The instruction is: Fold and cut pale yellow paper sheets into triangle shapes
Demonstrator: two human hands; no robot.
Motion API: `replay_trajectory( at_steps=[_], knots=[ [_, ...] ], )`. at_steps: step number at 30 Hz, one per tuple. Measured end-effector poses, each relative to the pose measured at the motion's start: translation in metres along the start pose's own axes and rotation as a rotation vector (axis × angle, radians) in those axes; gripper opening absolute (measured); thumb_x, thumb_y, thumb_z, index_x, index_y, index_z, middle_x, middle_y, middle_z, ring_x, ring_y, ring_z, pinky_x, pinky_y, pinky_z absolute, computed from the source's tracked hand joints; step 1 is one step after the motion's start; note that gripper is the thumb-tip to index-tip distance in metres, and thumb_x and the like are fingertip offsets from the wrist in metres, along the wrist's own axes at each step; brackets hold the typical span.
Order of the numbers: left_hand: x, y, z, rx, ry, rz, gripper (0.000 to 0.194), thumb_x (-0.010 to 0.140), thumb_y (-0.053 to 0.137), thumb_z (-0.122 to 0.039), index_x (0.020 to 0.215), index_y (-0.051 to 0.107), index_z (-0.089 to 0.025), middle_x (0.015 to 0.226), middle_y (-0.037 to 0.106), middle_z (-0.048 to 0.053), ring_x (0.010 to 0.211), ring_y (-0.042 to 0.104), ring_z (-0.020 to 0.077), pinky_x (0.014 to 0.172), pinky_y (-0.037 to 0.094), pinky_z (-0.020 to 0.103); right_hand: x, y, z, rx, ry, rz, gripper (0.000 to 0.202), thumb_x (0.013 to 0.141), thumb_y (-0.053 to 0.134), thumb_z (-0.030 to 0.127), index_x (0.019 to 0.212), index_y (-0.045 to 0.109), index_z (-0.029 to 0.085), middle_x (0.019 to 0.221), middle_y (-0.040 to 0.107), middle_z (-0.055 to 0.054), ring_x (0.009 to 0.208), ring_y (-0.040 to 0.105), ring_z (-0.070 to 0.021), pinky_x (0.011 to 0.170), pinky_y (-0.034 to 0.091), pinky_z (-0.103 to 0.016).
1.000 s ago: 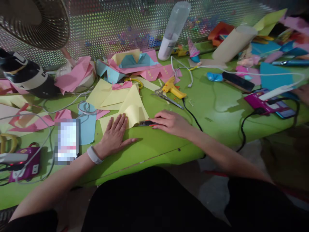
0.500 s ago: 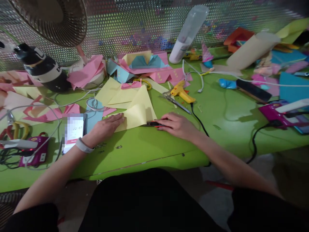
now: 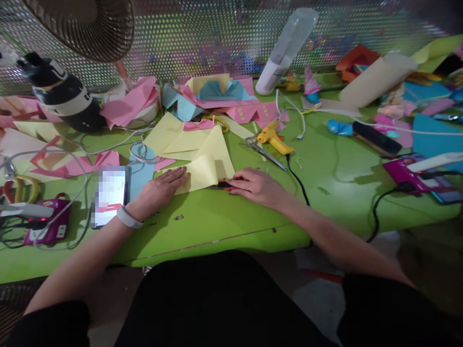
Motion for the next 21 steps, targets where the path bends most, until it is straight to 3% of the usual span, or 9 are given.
replay_trajectory(
  at_steps=[5, 12, 21],
  knots=[
    [0.001, 0.0, 0.0, -0.004, 0.009, -0.006, 0.049, 0.101, 0.03, -0.014, 0.146, 0.048, -0.013, 0.156, 0.041, 0.009, 0.144, 0.041, 0.0229, 0.119, 0.037, 0.04, -0.006, -0.004, 0.005, -0.017, -0.002, -0.035, 0.031, 0.098, 0.057, 0.033, 0.116, 0.072, 0.014, 0.096, 0.07, -0.01, 0.084, 0.063, -0.0195, 0.072, 0.054, -0.033],
    [0.0, 0.006, 0.006, -0.035, 0.057, -0.044, 0.05, 0.098, 0.035, -0.012, 0.147, 0.046, -0.015, 0.154, 0.045, 0.01, 0.142, 0.044, 0.0218, 0.118, 0.038, 0.039, 0.011, 0.005, 0.013, -0.033, -0.003, 0.0, 0.032, 0.098, 0.057, 0.035, 0.115, 0.073, 0.014, 0.098, 0.071, -0.011, 0.086, 0.063, -0.0211, 0.074, 0.055, -0.035],
    [0.0, 0.007, 0.004, -0.038, 0.001, -0.002, 0.049, 0.101, 0.034, -0.016, 0.148, 0.045, -0.018, 0.156, 0.042, 0.007, 0.145, 0.04, 0.0202, 0.12, 0.034, 0.038, 0.009, 0.003, 0.016, 0.009, -0.038, -0.031, 0.031, 0.099, 0.055, 0.033, 0.114, 0.073, 0.013, 0.094, 0.07, -0.011, 0.082, 0.063, -0.0195, 0.069, 0.056, -0.033]
  ],
)
Point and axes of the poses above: each hand's wrist, its own x-axis towards the middle knuckle, its own y-axis out of the palm, z = x × y, the point moved 2 cm from there along x, towards the middle knuckle
